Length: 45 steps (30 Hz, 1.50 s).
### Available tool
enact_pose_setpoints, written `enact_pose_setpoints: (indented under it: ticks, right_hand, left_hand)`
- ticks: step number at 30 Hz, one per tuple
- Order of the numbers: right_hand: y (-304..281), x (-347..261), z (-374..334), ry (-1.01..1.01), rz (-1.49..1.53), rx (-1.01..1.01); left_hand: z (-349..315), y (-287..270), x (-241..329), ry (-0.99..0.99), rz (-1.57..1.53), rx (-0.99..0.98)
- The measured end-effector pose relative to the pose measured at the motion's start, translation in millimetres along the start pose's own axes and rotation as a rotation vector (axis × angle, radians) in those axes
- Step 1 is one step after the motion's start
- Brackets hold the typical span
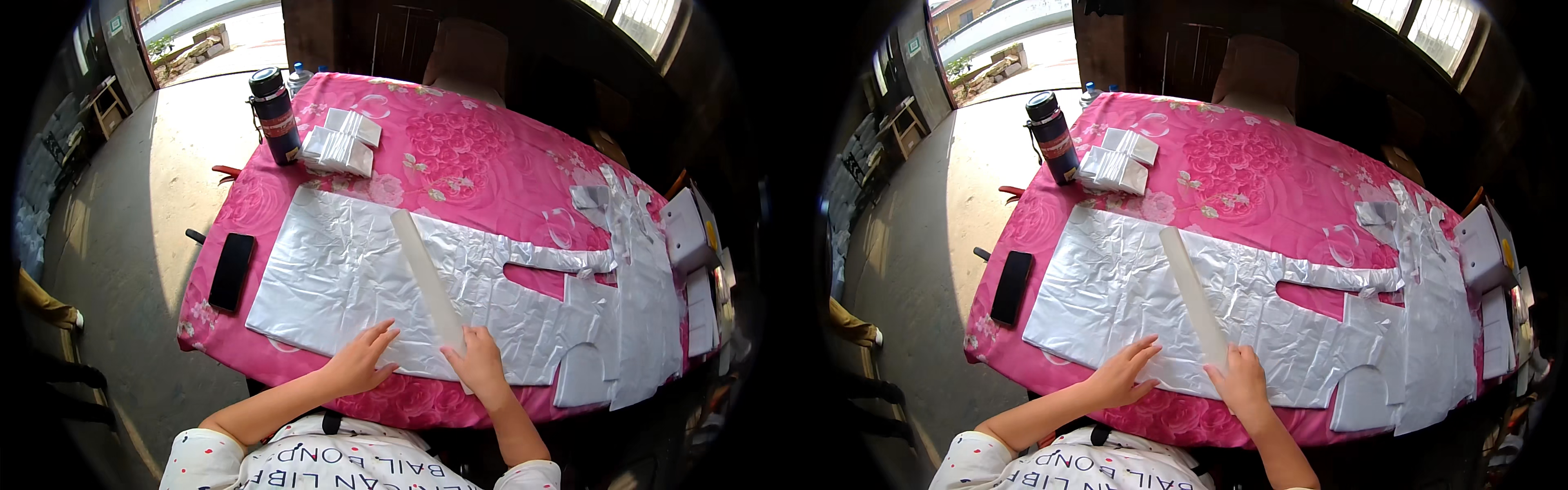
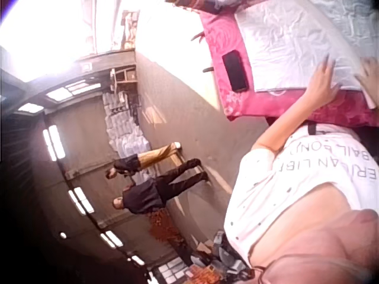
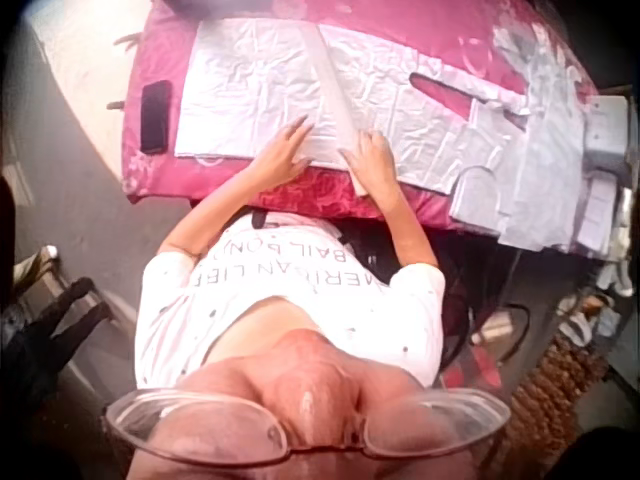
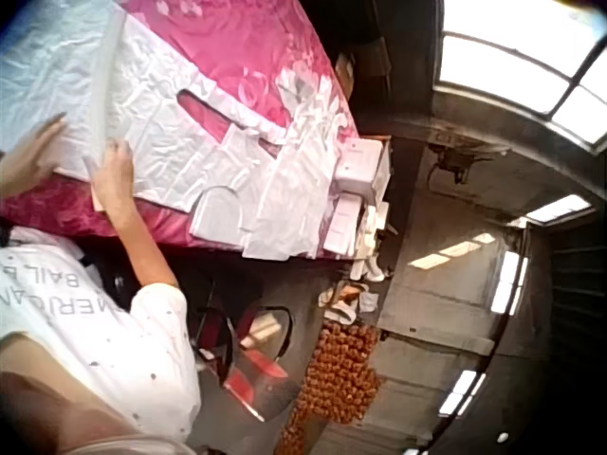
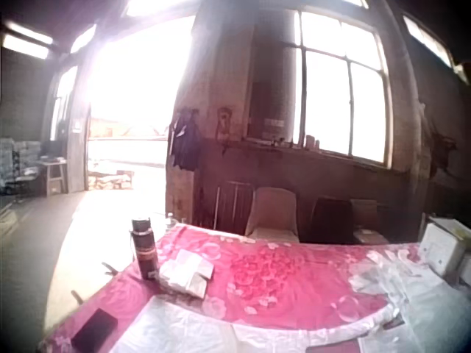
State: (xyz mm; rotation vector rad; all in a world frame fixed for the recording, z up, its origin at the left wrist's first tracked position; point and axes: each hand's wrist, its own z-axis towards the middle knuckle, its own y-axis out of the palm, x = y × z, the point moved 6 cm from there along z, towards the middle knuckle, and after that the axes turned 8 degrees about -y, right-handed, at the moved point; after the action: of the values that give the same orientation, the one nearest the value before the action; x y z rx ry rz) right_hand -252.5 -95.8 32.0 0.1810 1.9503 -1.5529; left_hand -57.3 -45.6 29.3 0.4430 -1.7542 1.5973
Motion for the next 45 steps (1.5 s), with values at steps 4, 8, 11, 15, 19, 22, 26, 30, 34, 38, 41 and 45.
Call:
enact_pose_setpoints:
  ticks: [4,8,11,15,19,22,26,30,34,38,41,45]
  right_hand:
    - [27,-1,-25,-0.428,0.063,0.13]
    - [-6,60,-27,-0.332,-0.194,0.162]
    - [-54,142,-35,-0.206,-0.274,0.282]
    - [-126,249,-68,0.077,-0.429,0.416]
    - [-158,333,-115,0.401,-0.435,0.556]
    - [-158,357,-139,0.438,-0.521,0.637]
    - [-160,330,-139,0.431,-0.513,0.68]
    - [-179,301,-143,0.415,-0.492,0.762]
    - [-163,238,-122,0.375,0.104,0.798]
    - [-91,87,-67,0.028,0.494,0.634]
    - [-47,1,-60,-0.223,0.341,0.384]
    - [-19,-51,-73,-0.468,0.261,0.327]
  left_hand:
    - [31,39,22,0.112,0.038,0.016]
    - [47,54,40,0.221,0.152,-0.073]
    - [56,63,53,0.273,0.215,-0.137]
    - [61,77,69,0.359,0.311,-0.189]
    - [64,83,70,0.313,0.108,-0.156]
    - [62,82,62,0.225,0.124,-0.041]
    - [58,87,75,0.268,0.143,-0.069]
    - [60,100,89,0.312,0.172,-0.132]
    - [62,100,101,0.306,-0.034,-0.085]
    - [69,100,89,-0.102,-0.945,-0.248]
    - [75,109,82,-0.437,-1.235,-0.447]
    - [65,75,29,-0.601,-1.17,-0.46]
